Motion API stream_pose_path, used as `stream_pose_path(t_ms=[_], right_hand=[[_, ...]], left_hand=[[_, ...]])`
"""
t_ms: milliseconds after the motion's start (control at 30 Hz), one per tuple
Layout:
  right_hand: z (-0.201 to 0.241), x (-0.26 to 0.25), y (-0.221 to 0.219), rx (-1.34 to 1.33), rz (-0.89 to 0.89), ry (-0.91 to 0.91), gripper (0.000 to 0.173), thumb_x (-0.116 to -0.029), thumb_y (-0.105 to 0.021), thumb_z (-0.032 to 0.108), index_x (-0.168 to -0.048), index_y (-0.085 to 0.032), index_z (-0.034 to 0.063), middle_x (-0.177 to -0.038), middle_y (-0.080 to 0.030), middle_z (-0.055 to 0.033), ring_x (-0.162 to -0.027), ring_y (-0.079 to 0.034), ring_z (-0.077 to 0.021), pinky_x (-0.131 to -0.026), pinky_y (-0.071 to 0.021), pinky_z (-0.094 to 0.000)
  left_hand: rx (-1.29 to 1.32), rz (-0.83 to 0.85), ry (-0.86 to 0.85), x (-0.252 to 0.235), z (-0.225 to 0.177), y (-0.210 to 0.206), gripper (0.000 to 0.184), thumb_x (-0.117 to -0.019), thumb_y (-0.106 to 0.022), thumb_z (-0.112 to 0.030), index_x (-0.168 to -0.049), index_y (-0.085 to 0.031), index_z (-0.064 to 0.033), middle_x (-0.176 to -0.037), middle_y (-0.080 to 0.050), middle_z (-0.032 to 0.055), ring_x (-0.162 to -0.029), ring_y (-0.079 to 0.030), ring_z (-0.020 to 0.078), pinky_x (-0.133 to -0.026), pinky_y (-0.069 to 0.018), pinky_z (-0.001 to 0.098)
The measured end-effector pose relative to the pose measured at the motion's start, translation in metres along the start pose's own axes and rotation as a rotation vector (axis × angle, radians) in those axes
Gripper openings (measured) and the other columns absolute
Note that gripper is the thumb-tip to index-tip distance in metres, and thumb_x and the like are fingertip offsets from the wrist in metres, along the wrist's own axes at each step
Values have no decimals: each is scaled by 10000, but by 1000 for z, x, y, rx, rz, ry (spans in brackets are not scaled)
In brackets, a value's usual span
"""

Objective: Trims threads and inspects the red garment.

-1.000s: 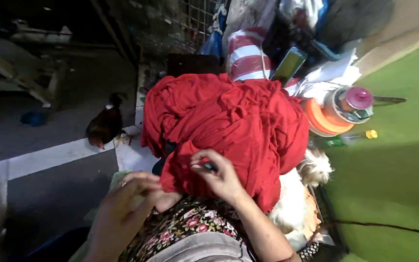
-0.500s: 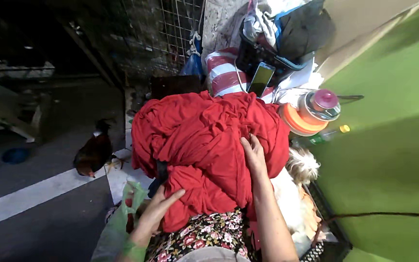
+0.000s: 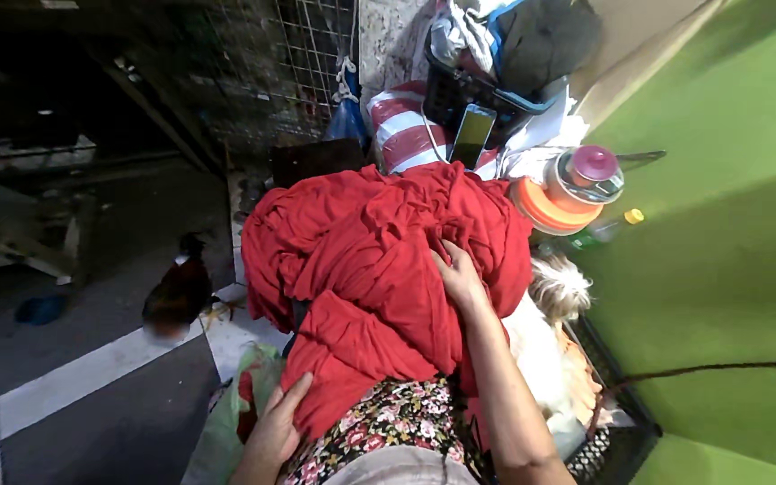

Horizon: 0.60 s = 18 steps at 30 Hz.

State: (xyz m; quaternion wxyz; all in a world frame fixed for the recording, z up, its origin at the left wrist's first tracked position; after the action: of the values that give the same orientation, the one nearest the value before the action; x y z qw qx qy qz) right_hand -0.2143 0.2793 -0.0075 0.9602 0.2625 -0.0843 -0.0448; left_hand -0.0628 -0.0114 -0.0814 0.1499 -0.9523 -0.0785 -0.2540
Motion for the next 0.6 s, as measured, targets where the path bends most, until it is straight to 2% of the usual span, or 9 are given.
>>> stream_pose_path(t_ms=[33,100,133,200,267,333,400,500,600], right_hand=[[14,13,-6,-65,3,67,389,-1040,-593,223,-1326,-614,-40,-1250,-676,-210,-1166,-651,-250,-1045,-490,-430],[42,45,-32,-98,69,299,285,-970,-664,166,-1145,-685,-58,-1050,-726,-161,-986,-699,-179,-920,-565,-363],[53,64,-52,-34,130,440,257,-943,-683,161,-1086,-714,-51,-985,-742,-144,-919,-716,-186,-860,-584,-376],[63,98,-93,157,254,672,189,-881,-705,120,-1003,-723,-23,-926,-733,-149,-812,-730,-272,-702,-592,-474],[52,115,-126,285,439,725,186,-838,-719,76,-1000,-709,-16,-930,-704,-184,-762,-710,-344,-616,-553,-533],[42,121,-137,373,582,700,205,-859,-716,89,-1037,-698,-12,-967,-688,-197,-775,-696,-366,-626,-537,-539],[45,125,-129,426,675,687,256,-896,-709,136,-1108,-687,-4,-1027,-684,-206,-790,-694,-369,-649,-545,-534],[61,128,-99,458,792,645,358,-939,-719,226,-1223,-673,12,-1130,-683,-207,-884,-702,-372,-742,-557,-555],[73,103,-50,299,579,665,255,-924,-725,195,-1097,-734,8,-1055,-734,-153,-949,-721,-281,-841,-581,-483]], left_hand=[[8,-32,-9,3,-4,3,249,-1058,-413,-58,-1302,-462,-46,-981,-711,-81,-885,-701,5,-817,-606,238],[-80,-2,-5,5,-2,12,265,-1023,-462,-44,-1286,-489,-26,-982,-731,-72,-887,-710,8,-831,-608,237],[-154,19,29,5,1,19,277,-1020,-492,-63,-1291,-503,-4,-994,-726,-50,-899,-707,16,-842,-604,247],[-254,15,102,2,11,36,263,-1037,-472,-89,-1269,-530,20,-997,-705,-21,-903,-690,24,-853,-590,265],[-266,-10,190,-1,26,48,201,-1051,-413,-56,-1198,-538,3,-934,-671,-31,-833,-662,12,-794,-572,243],[-219,-3,256,-6,44,52,186,-1058,-385,-23,-1155,-544,-18,-838,-667,-40,-708,-648,8,-660,-557,204],[-173,25,251,-9,56,52,250,-1035,-344,13,-992,-571,-81,-721,-682,-77,-605,-633,-13,-571,-534,166],[-152,68,216,-9,59,51,268,-1036,-352,22,-982,-595,-75,-756,-703,-81,-675,-664,-6,-651,-566,186],[-150,48,192,-7,55,52,218,-1042,-383,1,-1049,-593,-59,-836,-721,-71,-778,-696,11,-755,-597,229]])
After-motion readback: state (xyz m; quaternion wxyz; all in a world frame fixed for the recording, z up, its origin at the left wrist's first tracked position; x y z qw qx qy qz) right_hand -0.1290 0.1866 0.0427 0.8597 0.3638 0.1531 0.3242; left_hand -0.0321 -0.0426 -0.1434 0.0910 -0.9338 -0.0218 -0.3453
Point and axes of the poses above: each hand's wrist, its own x-axis away from the middle knuckle, its own y-axis out of the back of the hand, z = x × y, the point moved 8 cm from there along -x, towards the middle knuckle
